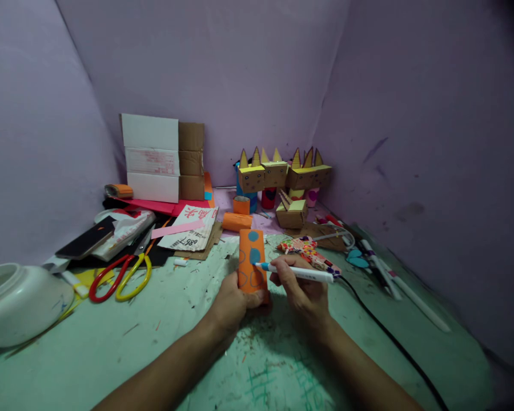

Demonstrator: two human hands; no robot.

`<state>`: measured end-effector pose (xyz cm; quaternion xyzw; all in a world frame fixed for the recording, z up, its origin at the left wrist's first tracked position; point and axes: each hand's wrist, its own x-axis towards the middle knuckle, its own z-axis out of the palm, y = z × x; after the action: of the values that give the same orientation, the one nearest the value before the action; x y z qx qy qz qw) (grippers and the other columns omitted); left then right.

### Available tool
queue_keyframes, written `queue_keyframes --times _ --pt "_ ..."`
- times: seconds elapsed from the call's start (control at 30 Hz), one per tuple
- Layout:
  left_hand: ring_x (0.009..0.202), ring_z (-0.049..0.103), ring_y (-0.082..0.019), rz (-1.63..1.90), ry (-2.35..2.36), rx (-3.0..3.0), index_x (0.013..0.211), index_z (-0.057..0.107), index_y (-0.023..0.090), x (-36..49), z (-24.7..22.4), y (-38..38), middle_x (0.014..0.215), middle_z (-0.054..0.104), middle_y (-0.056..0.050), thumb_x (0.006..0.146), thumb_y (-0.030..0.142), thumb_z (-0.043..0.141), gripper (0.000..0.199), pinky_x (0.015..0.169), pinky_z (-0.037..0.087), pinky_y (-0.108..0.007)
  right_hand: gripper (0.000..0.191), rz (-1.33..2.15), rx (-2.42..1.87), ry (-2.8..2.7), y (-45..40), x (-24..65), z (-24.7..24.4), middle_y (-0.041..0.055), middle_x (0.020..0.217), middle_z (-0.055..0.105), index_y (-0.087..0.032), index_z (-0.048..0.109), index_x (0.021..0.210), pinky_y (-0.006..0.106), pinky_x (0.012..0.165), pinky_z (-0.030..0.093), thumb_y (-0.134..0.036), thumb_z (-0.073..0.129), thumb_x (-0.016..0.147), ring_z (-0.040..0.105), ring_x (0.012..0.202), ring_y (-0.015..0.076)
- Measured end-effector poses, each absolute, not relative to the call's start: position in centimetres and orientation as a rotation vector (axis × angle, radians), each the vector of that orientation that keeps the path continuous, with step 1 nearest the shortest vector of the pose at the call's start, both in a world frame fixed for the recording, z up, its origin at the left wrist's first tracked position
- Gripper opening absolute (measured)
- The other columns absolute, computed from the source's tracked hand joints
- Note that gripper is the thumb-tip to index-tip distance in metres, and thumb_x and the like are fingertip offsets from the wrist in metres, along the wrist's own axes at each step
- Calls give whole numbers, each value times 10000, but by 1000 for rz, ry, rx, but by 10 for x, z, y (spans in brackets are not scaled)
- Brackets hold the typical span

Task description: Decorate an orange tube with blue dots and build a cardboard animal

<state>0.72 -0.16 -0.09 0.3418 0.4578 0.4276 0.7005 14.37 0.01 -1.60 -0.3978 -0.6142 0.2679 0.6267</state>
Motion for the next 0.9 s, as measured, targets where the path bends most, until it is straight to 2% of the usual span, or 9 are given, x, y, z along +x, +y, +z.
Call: queue_keyframes --times 0.3,0.57,0.73,0.9 --pt "614 572 -160 938 1029 734 835 619 119 7 2 -4 672 634 -29 471 170 775 399 584 519 -299 182 596 -960 -1263 0 143 -6 -35 578 599 -195 638 753 204 507 448 -304 564 879 563 519 99" --pt "645 599 -184 942 1049 674 839 607 105 7 9 -3 700 660 -48 452 140 749 413 611 547 -349 227 611 -925 -1318 -5 145 -2 -35 510 569 -184 639 711 205 468 424 -301 545 881 539 467 98" --pt "656 599 -179 950 1052 664 840 601 102 7 9 -3 724 667 -59 453 146 757 419 602 543 -328 239 658 -909 -1353 -7 145 -7 -24 540 572 -182 628 697 215 461 405 -302 541 885 526 482 103" --pt "645 591 -174 951 1048 677 826 610 102 7 10 -3 695 660 -52 458 164 770 406 596 541 -324 194 658 -911 -1385 -4 146 -12 -24 592 595 -194 642 761 211 503 431 -296 549 897 551 531 105"
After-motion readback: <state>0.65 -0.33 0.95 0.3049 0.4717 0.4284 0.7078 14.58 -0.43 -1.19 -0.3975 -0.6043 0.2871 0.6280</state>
